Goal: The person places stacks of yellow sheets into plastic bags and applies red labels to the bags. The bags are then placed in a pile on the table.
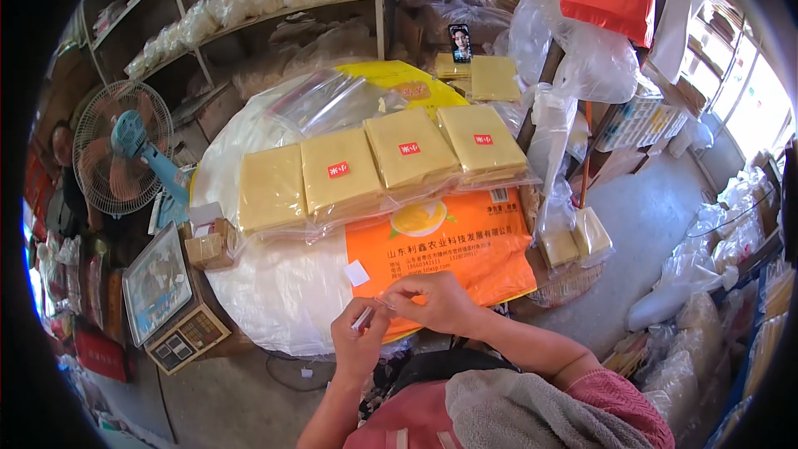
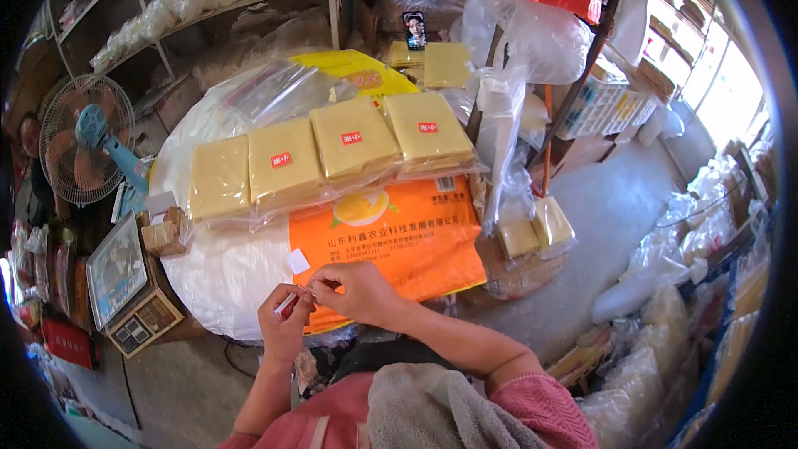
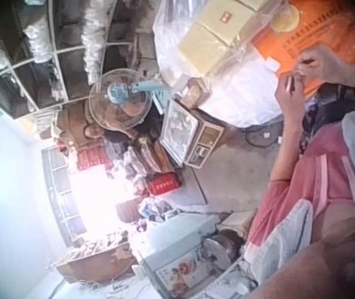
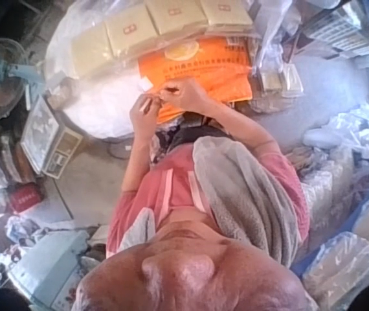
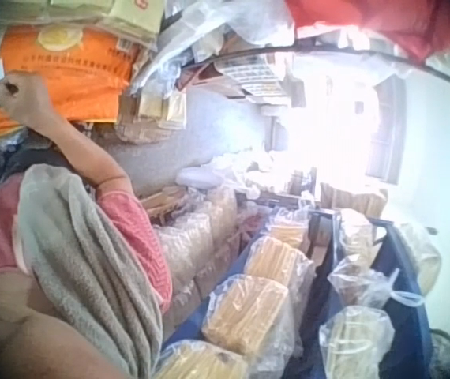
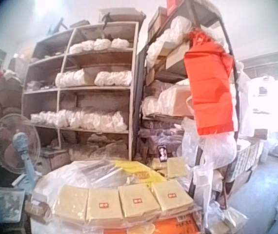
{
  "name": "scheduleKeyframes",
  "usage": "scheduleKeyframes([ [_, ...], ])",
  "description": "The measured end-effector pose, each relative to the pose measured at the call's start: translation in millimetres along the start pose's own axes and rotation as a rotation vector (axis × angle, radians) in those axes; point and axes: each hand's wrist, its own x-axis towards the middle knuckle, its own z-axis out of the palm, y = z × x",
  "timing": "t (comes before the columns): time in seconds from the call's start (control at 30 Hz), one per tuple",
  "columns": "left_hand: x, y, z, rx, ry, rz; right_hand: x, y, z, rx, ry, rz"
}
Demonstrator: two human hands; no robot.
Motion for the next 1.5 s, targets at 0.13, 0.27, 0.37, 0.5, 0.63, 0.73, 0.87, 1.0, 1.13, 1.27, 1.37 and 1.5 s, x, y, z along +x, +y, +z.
scheduleKeyframes([
  [0.13,1,3,-2,-0.055,0.007,-0.067,3,0,1,-0.011,-0.048,0.029],
  [0.27,2,-10,-4,-0.035,0.053,-0.006,9,9,9,0.073,-0.007,0.039],
  [0.37,-3,-13,-15,-0.107,0.147,-0.042,23,33,28,0.297,0.071,0.206],
  [0.5,-11,-20,-48,-0.133,0.251,-0.019,56,47,43,0.558,0.09,0.325],
  [0.63,-40,-33,-104,-0.116,0.399,-0.122,126,40,42,0.444,-0.005,0.264],
  [0.73,-75,-52,-153,-0.042,0.434,-0.383,192,22,52,0.094,-0.033,0.194],
  [0.87,-119,-99,-195,0.12,0.402,-0.652,283,30,85,-0.352,0.127,-0.254],
  [1.0,-133,-148,-203,0.527,0.254,-0.793,342,90,116,-0.752,0.202,-0.691],
  [1.13,-163,-195,-218,0.91,0.057,-0.496,297,102,158,-0.922,0.022,-0.739],
  [1.27,-145,-177,-216,0.921,-0.384,-0.67,237,16,110,-0.559,-0.18,-0.515],
  [1.37,-108,-151,-203,0.695,-0.5,-0.728,162,-60,65,0.228,-0.53,-0.322],
  [1.5,-74,-117,-163,0.438,-0.548,-0.322,72,-114,23,0.927,-0.871,-0.596],
])
